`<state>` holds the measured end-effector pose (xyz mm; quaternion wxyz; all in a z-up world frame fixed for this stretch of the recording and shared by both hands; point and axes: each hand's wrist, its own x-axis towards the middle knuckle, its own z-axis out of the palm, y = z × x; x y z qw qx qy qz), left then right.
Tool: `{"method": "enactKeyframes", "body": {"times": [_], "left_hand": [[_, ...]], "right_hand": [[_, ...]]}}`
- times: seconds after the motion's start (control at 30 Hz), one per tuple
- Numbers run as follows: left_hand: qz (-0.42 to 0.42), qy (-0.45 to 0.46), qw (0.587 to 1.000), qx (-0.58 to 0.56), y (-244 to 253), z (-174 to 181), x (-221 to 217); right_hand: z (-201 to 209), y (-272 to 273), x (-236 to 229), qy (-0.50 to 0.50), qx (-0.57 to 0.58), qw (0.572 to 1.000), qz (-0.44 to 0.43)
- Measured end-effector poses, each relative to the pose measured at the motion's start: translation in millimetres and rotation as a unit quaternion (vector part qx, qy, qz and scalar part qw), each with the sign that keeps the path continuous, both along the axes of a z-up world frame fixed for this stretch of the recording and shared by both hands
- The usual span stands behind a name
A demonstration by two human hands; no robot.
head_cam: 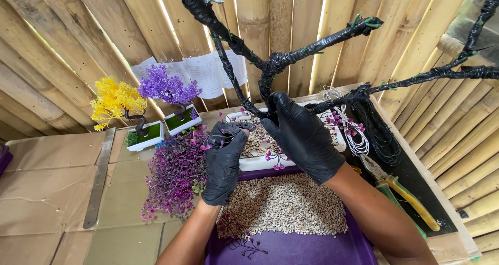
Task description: The person attaches small purple artificial flowers to the branches of a black bonsai tree. They pick the flowers from a pile on the table and carefully place them onto the tree's branches, which are situated in a white pot filled with gravel.
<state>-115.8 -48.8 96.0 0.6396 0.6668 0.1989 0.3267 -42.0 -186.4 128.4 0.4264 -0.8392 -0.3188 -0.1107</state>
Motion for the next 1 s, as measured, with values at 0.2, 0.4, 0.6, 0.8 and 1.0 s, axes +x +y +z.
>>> {"method": "enactKeyframes", "body": {"times": [0.2, 0.4, 0.6, 0.8, 1.0], "left_hand": [[0.002, 0.025, 1.000, 0.007, -6, 1, -3], [0.016, 0.027, 0.999, 0.017, -20, 2, 4], [0.003, -0.017, 0.999, -0.045, -27, 7, 1], [0.011, -0.017, 0.998, -0.066, -27, 10, -1], [0.008, -0.046, 0.992, -0.119, -18, -1, 5]], "right_hand": [[-2, -4, -2, 0.009, 0.016, 1.000, -0.013], [1, -5, 0, 0.020, 0.041, 0.998, -0.038], [4, -9, 0, 0.043, 0.055, 0.996, -0.057], [8, -9, -1, 0.069, 0.064, 0.993, -0.070], [9, -11, -1, 0.067, 0.068, 0.992, -0.080]]}}
